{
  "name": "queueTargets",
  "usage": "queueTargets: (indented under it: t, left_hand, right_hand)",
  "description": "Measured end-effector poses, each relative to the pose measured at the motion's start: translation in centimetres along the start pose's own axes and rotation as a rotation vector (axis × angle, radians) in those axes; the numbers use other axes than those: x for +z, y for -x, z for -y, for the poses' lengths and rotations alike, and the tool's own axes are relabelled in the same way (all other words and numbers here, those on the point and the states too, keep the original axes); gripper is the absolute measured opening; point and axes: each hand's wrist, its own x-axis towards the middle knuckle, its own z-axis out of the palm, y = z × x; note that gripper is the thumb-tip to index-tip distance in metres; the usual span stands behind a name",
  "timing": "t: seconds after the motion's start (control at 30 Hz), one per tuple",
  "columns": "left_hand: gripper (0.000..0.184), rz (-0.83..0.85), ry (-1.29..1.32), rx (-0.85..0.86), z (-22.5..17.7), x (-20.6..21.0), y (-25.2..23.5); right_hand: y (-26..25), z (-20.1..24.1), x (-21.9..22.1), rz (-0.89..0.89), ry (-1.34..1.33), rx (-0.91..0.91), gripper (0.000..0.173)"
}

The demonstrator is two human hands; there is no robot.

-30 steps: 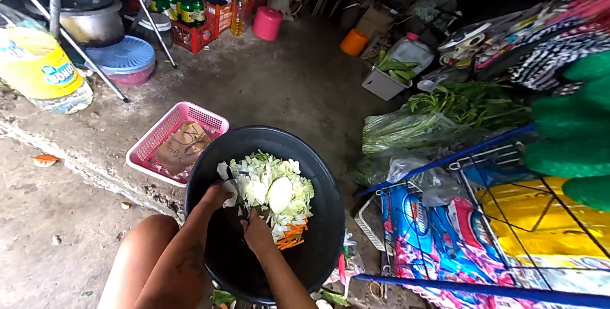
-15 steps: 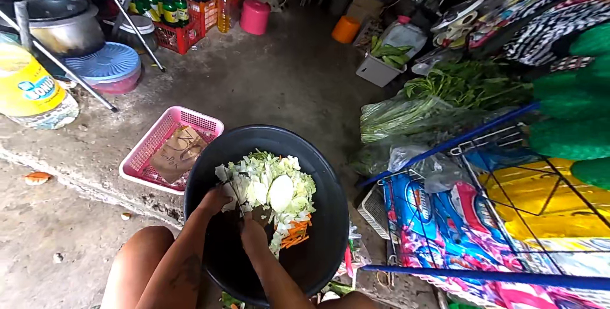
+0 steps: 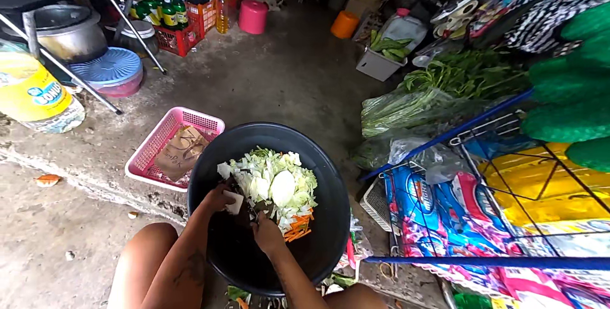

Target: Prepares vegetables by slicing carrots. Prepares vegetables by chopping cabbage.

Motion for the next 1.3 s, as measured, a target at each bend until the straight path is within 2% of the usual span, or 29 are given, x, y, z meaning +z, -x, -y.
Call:
queueTargets:
  t: [0.07, 0.17, 0.23, 0.5, 0.77, 0.87, 0.93, 1.0, 1.1, 1.3]
  left_hand:
    - [0.054, -0.069, 0.066, 0.031, 0.3, 0.2, -0.1]
    - [0.05, -0.281, 0.141, 0.065, 1.3, 0.9, -0.6]
    - [0.049, -0.333, 0.138, 0.039, 1.5, 1.1, -0.6]
    - [0.045, -0.337, 0.093, -0.006, 1.2, 1.1, -0.6]
    - [0.047, -0.337, 0.035, 0.014, 1.6, 1.2, -0.9]
    - [0.049, -0.346, 0.178, -0.009, 2.0, 1.2, -1.0]
    - [0.047, -0.339, 0.355, -0.033, 1.6, 1.3, -0.7]
    - [0.046, -0.323, 0.455, -0.051, 1.3, 1.5, -0.5]
    - [0.044, -0.289, 0.358, -0.04, 1.7, 1.8, -0.7]
    - [0.042, -0.288, 0.218, 0.001, 1.9, 1.7, -0.9]
  right_hand:
    - [0.2, 0.0, -0.3, 0.004, 0.004, 0.001, 0.045]
    - [0.9, 0.3, -0.3, -0.009, 0.004, 0.012, 0.045]
    - [1.8, 0.8, -0.2, -0.029, -0.027, 0.023, 0.045]
    - [4.0, 1.4, -0.4, 0.011, 0.026, 0.019, 0.047]
    - [-1.6, 2.0, 1.9, 0.037, -0.115, -0.042, 0.048]
    - [-2.9, 0.9, 2.5, 0.023, -0.197, -0.109, 0.05]
    - [-2.6, -0.1, 2.2, 0.014, -0.246, -0.148, 0.05]
    - [-1.2, -0.1, 1.5, -0.018, -0.2, -0.108, 0.048]
    - [1.3, 0.6, 0.4, -0.043, -0.072, -0.019, 0.048]
    - [3.3, 0.9, -0.2, -0.009, 0.049, -0.037, 0.048]
